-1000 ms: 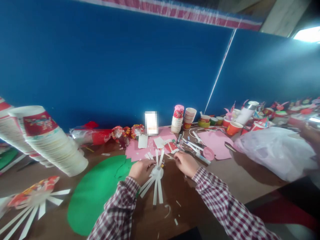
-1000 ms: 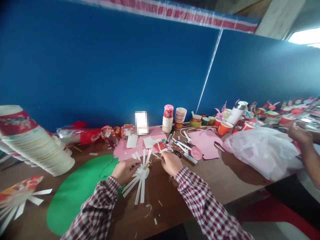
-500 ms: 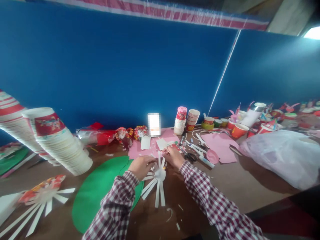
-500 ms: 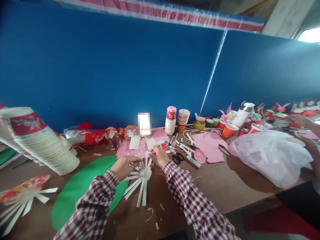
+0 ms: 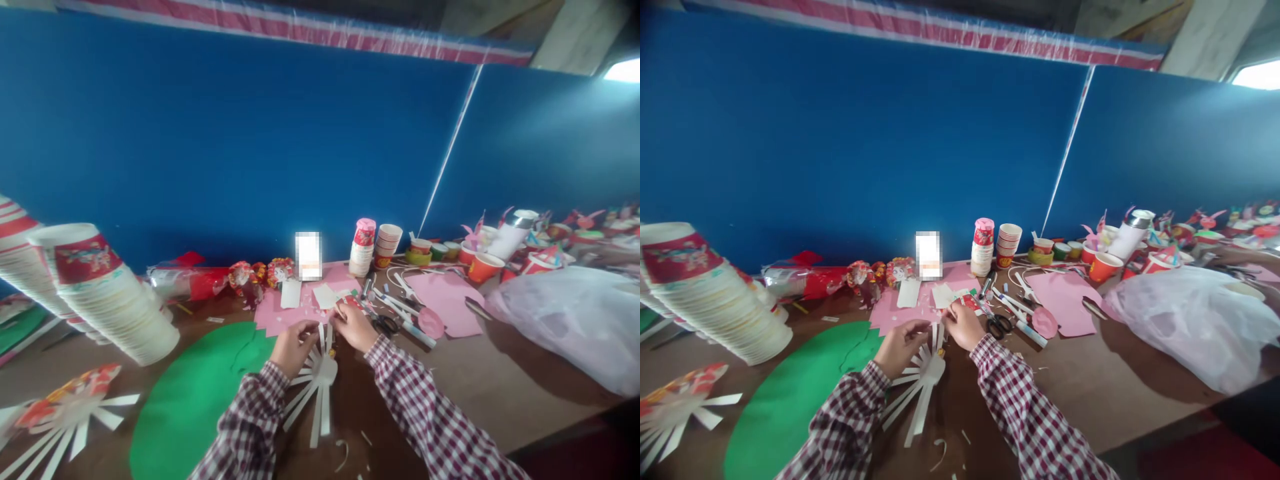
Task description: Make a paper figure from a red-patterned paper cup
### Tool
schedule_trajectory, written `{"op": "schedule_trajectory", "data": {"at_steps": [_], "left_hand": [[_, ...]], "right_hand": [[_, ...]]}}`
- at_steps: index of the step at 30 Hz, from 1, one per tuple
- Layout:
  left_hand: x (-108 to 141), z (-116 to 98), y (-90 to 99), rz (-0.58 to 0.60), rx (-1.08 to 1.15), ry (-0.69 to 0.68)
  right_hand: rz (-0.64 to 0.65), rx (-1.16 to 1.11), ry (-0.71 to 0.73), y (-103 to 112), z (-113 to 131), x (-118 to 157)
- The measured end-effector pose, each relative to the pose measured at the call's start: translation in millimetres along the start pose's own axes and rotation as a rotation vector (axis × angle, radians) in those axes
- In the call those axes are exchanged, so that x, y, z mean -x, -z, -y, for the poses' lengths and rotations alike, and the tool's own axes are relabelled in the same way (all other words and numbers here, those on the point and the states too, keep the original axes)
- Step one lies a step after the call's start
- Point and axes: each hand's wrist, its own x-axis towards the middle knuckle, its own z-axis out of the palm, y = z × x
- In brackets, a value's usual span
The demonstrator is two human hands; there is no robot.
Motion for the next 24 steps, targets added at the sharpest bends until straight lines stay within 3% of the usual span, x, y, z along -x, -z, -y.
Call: {"op": "schedule_trajectory", "data": {"at_steps": [3,8,11,14,16,20,24], "left_hand": [[3,-4,7.5,0.02,0.136,0.124],[3,-19,37.5,0.168,0.333,0.174],[0,-28,48.3,-0.036,0.249,0.082],[-4,-34,41.5,-0.122,0.195,0.008],[-6,-34,30.9,-0.112,0.282,0.018],[-9,-24,13.1,-0.136,0.33,0.031],[-11,-10,8.3,-0.106,0.39,0.109]], "right_hand": [[0.018,-0.085,0.023,-1,12,5],[-0.049,-0.235,0.053,8,34,7],[-0.136,-0.225,0.07,9,41,1],[-0.172,-0.228,0.088,2,45,-5],[-0.14,-0.276,0.079,-5,46,-6],[-0.11,-0.281,0.086,-16,43,-3],[-0.086,-0.21,0.128,-16,37,1]]}}
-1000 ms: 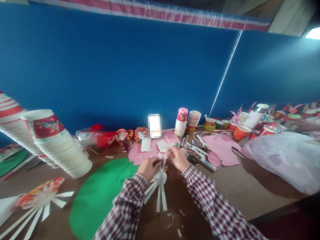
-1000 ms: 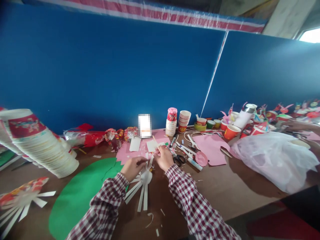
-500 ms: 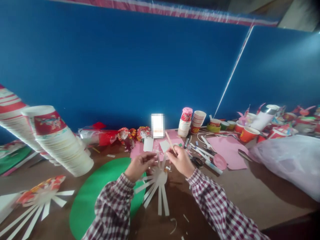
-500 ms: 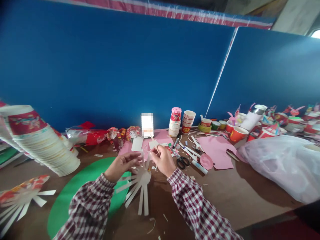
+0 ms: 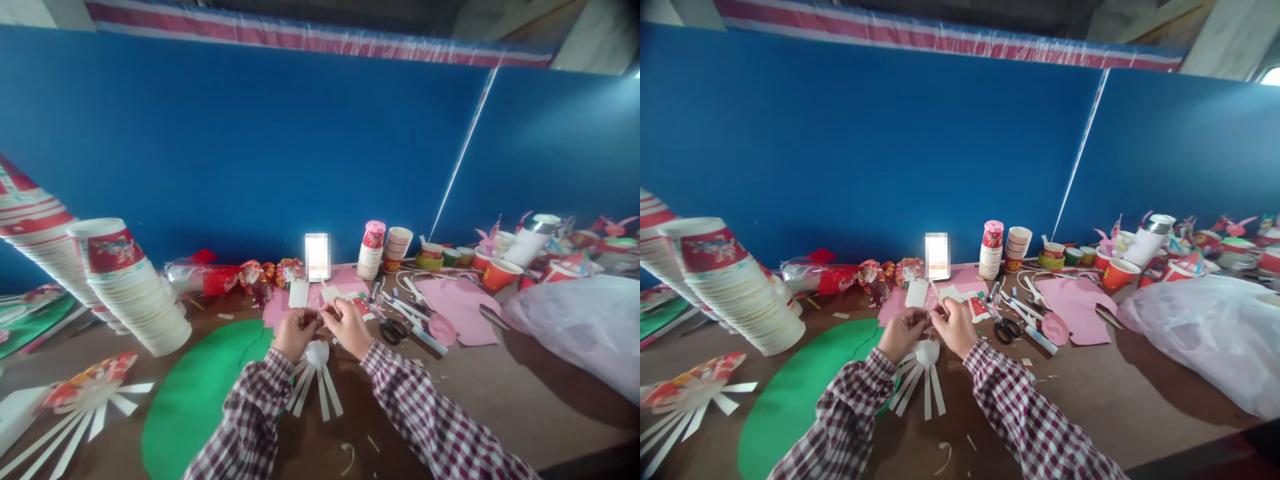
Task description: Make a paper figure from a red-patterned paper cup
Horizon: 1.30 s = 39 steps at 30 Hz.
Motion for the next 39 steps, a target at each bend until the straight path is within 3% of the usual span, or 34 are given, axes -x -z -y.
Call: {"op": "schedule_trajectory", "data": {"at_steps": [9,14,17,20,24,39], "left_hand": [[0,14,17.6,-0.161,0.159,0.105],[2,11,14.8,-0.118,0.169,0.14],[3,10,14.5,-0.107,0.162,0.137],[2,12,15.5,-0.101,0.167,0.134],[-1,18,17.3,-0.113,0.194,0.14],[2,12,15.6,-0.133,0.251,0.137]], "right_hand": [[0.016,0.206,0.079,15,-6,3],[-0.264,0.19,0.165,31,-2,1],[-0.428,-0.067,0.009,34,-7,-2],[-0.492,-0.489,-0.178,29,-19,-6],[-0.47,-0.692,-0.297,20,-30,-7],[-0.45,-0.632,-0.287,12,-34,-5]]}}
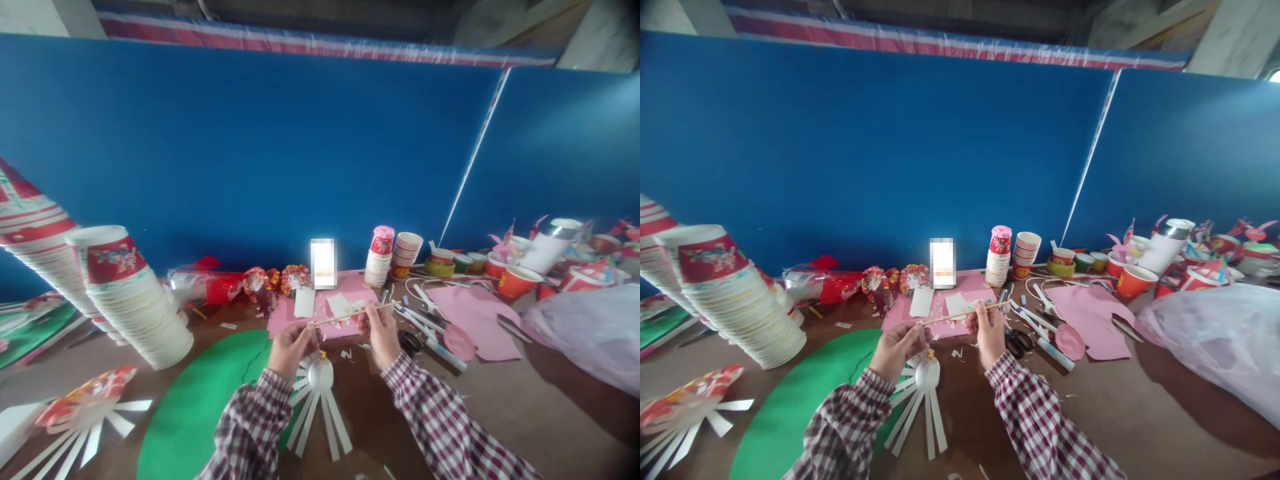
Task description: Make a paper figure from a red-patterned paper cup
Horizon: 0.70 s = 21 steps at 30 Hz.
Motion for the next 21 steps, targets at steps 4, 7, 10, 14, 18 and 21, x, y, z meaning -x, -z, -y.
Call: {"op": "schedule_trajectory", "data": {"at_steps": [4,7,10,14,18,21], "left_hand": [[-1,1,1.8,-0.028,-0.018,-0.007],[-2,1,3.3,-0.059,-0.032,-0.005],[-3,2,4.4,-0.048,-0.056,-0.021],[-4,6,3.9,-0.021,-0.095,-0.052],[-1,9,-0.4,0.078,-0.127,-0.033],[2,8,-3.9,0.117,-0.13,0.001]], "right_hand": [[0.038,0.008,-0.092,-1,0,3],[0.261,0.155,-0.227,-3,-1,12],[0.475,0.313,-0.142,-8,2,25],[0.552,0.549,0.179,-13,13,36],[0.435,0.868,0.641,-11,21,34],[0.476,0.99,0.684,-8,18,29]]}}
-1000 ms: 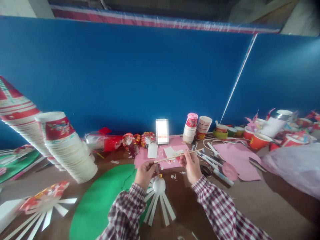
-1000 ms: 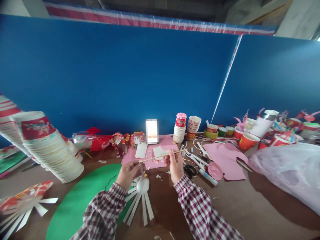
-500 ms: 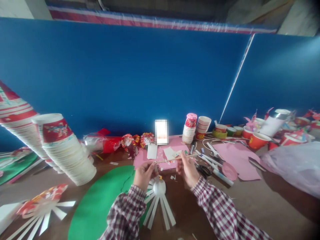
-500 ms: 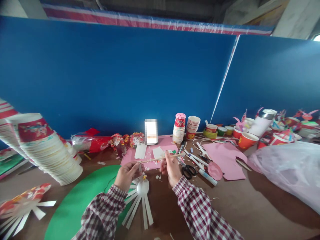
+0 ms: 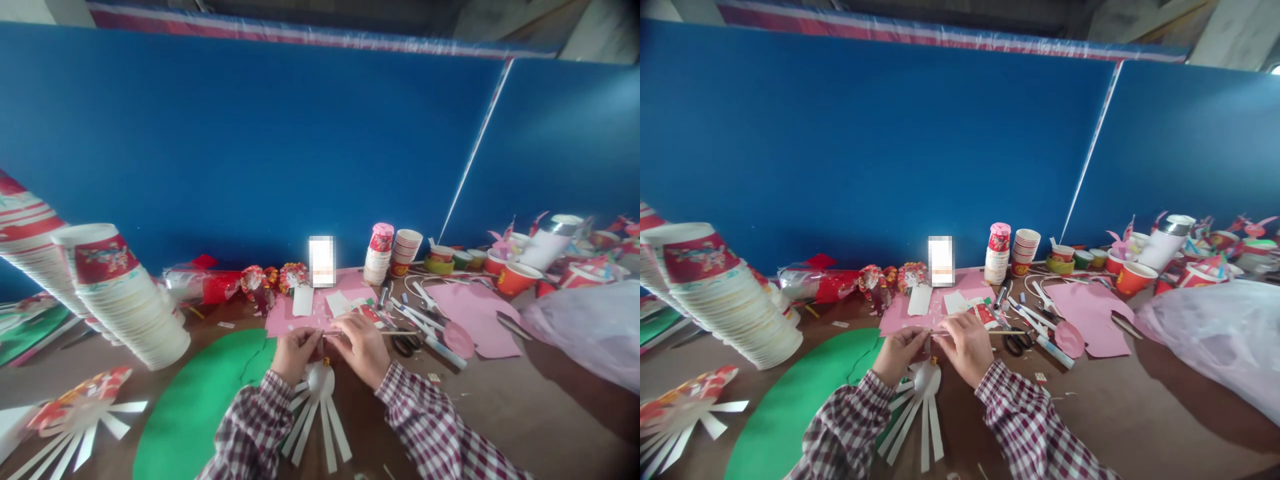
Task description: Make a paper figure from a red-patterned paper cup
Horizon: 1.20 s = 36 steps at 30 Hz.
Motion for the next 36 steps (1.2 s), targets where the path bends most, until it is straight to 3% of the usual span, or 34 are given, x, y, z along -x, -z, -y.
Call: {"op": "schedule_trajectory", "data": {"at_steps": [5,23,36], "left_hand": [[1,-3,0.2,0.017,-0.011,0.05],[1,-5,-0.1,0.046,-0.039,0.055],[2,-3,0.4,0.07,-0.085,0.022]], "right_hand": [[0.113,0.032,-0.031,-6,-6,4],[0.06,0.036,-0.03,-5,-8,3],[0.092,0.036,-0.002,5,-2,-1]]}}
